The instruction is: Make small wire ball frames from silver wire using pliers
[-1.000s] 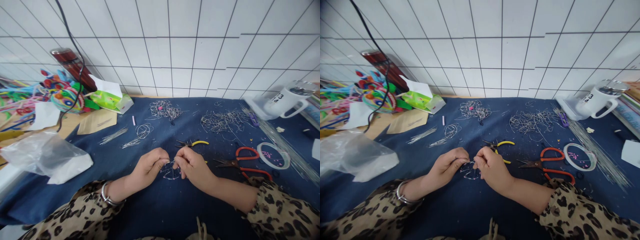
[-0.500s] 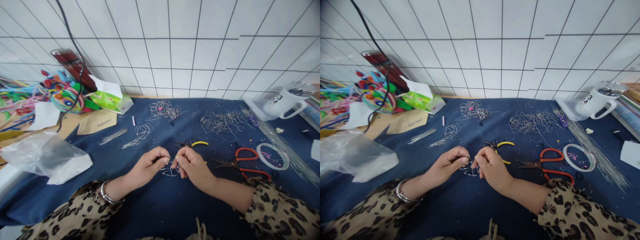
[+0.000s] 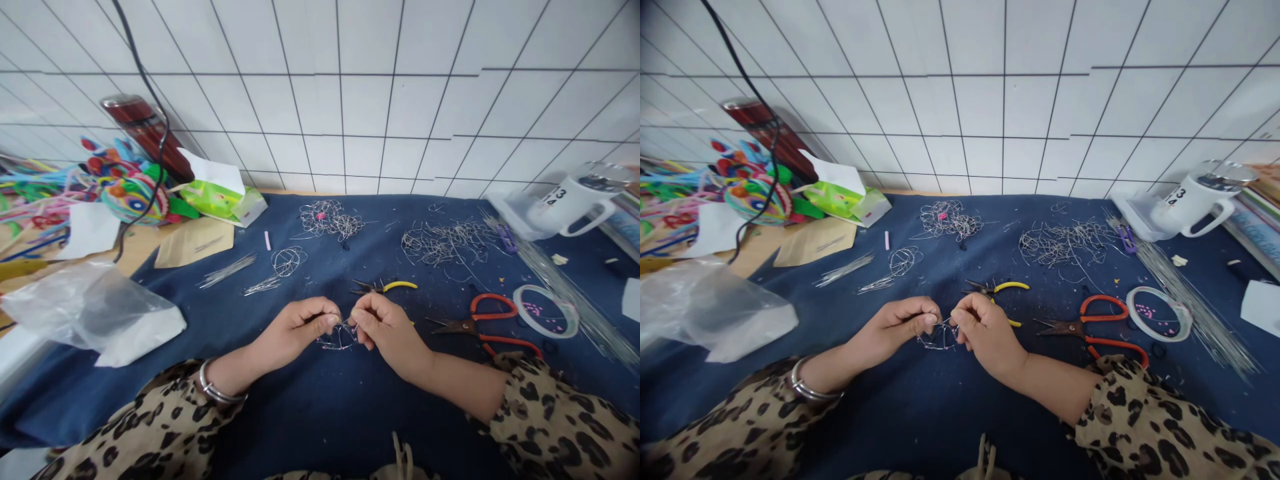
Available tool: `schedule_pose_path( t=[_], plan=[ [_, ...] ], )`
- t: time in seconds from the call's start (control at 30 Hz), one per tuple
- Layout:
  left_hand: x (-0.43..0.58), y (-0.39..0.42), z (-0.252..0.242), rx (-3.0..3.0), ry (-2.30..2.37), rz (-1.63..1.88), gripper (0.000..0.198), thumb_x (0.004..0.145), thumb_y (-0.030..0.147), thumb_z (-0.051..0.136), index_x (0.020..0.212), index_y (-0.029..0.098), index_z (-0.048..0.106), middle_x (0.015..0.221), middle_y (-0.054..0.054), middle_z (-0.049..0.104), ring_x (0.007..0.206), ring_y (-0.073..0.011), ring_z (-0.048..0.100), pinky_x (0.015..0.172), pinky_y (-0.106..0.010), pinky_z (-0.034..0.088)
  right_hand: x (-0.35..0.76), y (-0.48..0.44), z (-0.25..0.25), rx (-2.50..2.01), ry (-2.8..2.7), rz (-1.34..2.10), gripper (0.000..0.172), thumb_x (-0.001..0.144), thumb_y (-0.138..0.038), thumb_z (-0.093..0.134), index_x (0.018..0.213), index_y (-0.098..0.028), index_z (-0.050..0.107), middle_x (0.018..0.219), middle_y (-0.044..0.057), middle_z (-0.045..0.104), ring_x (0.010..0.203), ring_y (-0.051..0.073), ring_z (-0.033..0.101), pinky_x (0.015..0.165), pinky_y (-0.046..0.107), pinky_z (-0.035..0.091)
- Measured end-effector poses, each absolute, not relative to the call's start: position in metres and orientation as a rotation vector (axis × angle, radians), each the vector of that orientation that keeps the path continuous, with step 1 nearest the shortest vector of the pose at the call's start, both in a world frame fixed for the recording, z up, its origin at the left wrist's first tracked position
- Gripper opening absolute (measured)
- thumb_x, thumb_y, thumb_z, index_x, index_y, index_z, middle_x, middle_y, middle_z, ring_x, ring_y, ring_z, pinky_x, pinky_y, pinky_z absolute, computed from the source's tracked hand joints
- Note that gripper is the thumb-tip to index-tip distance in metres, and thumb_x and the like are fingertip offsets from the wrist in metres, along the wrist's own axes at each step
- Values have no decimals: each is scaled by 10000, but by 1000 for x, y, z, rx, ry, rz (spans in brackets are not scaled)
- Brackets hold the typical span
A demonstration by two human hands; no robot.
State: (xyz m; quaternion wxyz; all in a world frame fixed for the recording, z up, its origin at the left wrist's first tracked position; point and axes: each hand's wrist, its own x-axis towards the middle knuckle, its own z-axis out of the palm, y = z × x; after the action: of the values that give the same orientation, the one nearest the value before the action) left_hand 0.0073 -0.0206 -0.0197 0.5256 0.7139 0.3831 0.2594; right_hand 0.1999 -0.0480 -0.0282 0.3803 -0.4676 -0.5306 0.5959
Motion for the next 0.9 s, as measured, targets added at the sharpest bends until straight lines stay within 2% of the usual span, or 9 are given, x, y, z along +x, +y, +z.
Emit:
schedule_pose_path(
  t=[0.3,0.57,0.9],
  plan=[
    [7,-19,-19,1694,942,598,227,864,331,512,817,138,622,693,-8,550,643,-113,489,608,-236,411,201,-46,-29,-1158,-1318,1562,180,855,-348,501,788,-182,520,590,-48,517,488,71,456,500,209,393],
    [7,-19,-20,1643,903,576,257,859,352,514,809,129,630,679,-14,538,625,-115,477,587,-242,415,201,-44,-28,-1134,-1333,1585,206,818,-387,553,827,-182,569,606,-44,505,514,76,458,509,212,406],
    [8,-19,-22,1416,871,558,179,805,292,608,774,119,640,627,8,552,560,-84,465,547,-218,398,201,-42,-21,-1090,-1363,1595,156,813,-329,566,817,-177,600,636,-40,502,550,77,462,506,207,399]
  ],
)
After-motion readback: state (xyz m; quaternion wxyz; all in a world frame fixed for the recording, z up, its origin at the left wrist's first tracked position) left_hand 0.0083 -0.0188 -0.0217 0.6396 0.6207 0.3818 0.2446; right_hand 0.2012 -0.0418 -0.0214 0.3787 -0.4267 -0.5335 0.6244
